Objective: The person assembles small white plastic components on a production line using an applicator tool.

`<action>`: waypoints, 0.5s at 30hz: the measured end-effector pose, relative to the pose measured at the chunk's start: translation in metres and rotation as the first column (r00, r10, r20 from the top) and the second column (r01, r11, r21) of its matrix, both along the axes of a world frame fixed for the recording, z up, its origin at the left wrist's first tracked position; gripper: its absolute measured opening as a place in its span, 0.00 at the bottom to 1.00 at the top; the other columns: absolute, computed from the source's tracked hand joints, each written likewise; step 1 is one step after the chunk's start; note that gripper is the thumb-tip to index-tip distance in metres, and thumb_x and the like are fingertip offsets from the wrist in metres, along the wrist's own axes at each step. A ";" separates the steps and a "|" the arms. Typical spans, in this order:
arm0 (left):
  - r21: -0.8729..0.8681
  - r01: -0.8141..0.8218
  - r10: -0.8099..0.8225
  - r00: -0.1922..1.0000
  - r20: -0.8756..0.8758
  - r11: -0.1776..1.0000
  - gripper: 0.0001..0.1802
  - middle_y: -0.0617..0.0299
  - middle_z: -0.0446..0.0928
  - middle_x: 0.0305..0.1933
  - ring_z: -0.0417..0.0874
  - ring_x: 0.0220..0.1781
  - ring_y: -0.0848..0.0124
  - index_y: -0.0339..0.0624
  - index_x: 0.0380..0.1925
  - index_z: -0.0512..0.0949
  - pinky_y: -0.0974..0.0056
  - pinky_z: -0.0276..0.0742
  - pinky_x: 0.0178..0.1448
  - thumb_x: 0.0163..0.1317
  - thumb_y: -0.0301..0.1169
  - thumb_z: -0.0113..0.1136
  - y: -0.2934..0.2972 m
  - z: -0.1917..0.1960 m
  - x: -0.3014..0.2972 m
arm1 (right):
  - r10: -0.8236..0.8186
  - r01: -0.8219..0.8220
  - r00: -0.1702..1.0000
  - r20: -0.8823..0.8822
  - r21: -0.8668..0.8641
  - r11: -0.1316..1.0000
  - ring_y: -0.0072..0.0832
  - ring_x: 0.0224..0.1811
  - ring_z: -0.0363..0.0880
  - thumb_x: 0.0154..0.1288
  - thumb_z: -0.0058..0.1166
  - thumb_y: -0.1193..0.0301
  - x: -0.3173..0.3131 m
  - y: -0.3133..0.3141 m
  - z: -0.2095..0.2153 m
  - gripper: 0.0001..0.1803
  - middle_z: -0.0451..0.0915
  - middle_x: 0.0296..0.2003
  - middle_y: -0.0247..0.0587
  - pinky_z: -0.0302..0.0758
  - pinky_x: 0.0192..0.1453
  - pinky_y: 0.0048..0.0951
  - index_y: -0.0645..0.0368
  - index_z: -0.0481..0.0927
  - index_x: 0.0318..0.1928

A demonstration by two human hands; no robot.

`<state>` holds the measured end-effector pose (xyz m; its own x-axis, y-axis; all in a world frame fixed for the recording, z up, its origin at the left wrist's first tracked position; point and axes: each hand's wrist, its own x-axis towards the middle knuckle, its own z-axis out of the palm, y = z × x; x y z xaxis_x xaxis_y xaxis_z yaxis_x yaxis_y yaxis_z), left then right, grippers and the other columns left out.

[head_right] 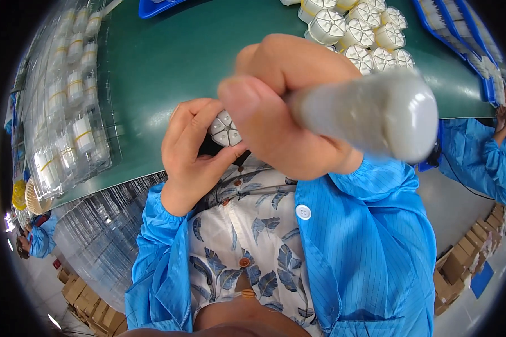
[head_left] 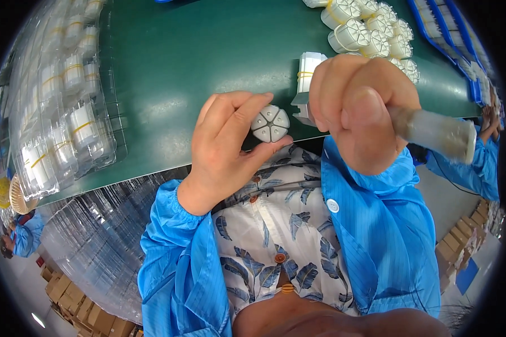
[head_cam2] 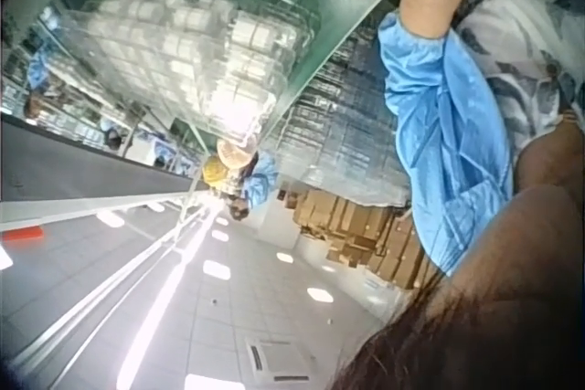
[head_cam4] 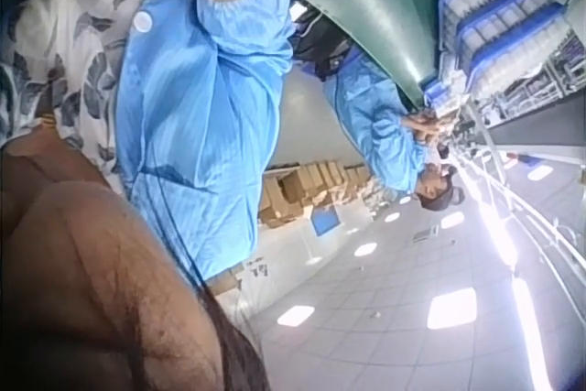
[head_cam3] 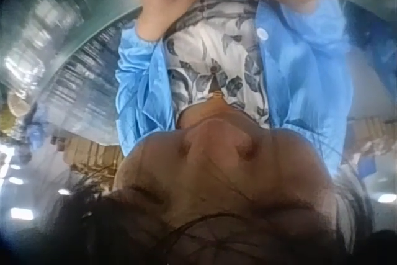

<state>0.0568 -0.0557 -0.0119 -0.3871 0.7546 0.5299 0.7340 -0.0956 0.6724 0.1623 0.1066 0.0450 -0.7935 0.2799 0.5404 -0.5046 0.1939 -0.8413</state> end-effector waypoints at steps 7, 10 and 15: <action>0.009 -0.037 0.037 0.999 -0.030 0.999 0.32 0.56 0.76 0.40 0.77 0.39 0.58 0.36 0.45 0.79 0.59 0.74 0.41 0.36 0.29 0.80 0.000 -0.002 0.003 | -0.068 0.063 0.996 0.055 0.096 0.993 0.25 0.20 0.68 0.76 0.45 0.66 -0.005 -0.014 0.001 0.15 0.71 0.20 0.40 0.67 0.23 0.27 0.59 0.68 0.30; 0.031 -0.048 0.049 0.998 -0.043 0.998 0.32 0.56 0.75 0.39 0.77 0.39 0.58 0.37 0.45 0.79 0.58 0.74 0.41 0.35 0.29 0.80 0.000 -0.004 0.003 | -0.152 0.132 0.985 0.077 0.212 0.968 0.25 0.21 0.70 0.75 0.47 0.68 -0.004 -0.017 0.001 0.13 0.73 0.21 0.41 0.69 0.25 0.28 0.61 0.69 0.31; 0.011 -0.056 0.056 0.997 -0.050 0.998 0.31 0.55 0.76 0.40 0.77 0.39 0.57 0.37 0.45 0.79 0.58 0.75 0.41 0.36 0.28 0.79 -0.001 0.000 0.003 | -0.240 0.228 0.971 -0.014 0.373 0.899 0.24 0.22 0.71 0.75 0.47 0.71 -0.008 -0.018 -0.014 0.13 0.74 0.22 0.41 0.70 0.25 0.27 0.62 0.69 0.30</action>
